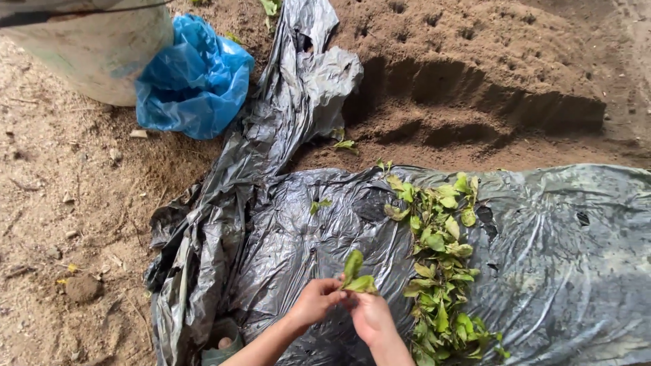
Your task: The person plants small green seedlings into pre-cut holes in a black plastic sheet laid over the soil. They pick up seedlings from a pile, insert the roots into the holes, and press the surrounding plastic to secure them.
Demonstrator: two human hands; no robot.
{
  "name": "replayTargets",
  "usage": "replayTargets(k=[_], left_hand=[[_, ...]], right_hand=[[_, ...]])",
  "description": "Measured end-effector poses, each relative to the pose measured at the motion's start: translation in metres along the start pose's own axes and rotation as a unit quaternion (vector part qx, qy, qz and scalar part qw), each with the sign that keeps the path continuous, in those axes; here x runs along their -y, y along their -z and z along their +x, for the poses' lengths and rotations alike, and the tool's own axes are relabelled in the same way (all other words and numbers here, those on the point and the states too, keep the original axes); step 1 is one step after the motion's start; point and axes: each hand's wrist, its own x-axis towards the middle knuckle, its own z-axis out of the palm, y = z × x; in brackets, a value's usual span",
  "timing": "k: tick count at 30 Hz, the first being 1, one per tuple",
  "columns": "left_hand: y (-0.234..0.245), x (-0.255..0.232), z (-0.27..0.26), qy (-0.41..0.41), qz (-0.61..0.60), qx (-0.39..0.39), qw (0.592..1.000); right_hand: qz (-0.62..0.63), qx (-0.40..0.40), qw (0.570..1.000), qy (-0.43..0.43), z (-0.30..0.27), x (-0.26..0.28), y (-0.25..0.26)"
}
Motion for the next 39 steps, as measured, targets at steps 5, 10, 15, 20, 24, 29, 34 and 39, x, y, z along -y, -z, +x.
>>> replayTargets(k=[5,10,15,20,24,29,34,39], left_hand=[[0.009,-0.012,-0.007,0.043,0.003,-0.003,0.999],[0.013,-0.027,-0.008,0.036,-0.035,0.012,0.999],[0.008,-0.007,0.002,0.082,-0.097,-0.015,0.992],[0.002,-0.009,-0.011,-0.012,0.286,0.035,0.957],[0.004,-0.031,-0.037,-0.098,0.428,0.027,0.898],[0.044,-0.032,-0.031,-0.209,0.494,-0.158,0.829],[0.072,-0.029,-0.022,-0.176,0.565,-0.199,0.781],[0.068,-0.011,-0.017,-0.159,0.652,-0.192,0.716]], right_hand=[[0.005,-0.003,1.000,-0.016,-0.017,0.014,-0.008],[-0.075,-0.057,0.995,-0.045,-0.050,0.085,-0.015],[-0.108,-0.091,0.990,-0.012,-0.104,0.135,-0.077],[-0.222,0.084,0.971,-0.006,-0.034,0.034,0.017],[-0.255,0.041,0.963,0.076,-0.037,0.023,0.019],[-0.258,-0.081,0.959,0.078,-0.041,0.048,-0.016],[-0.349,-0.085,0.926,0.120,-0.017,0.052,-0.063],[-0.543,-0.111,0.815,0.168,0.029,0.035,-0.090]])
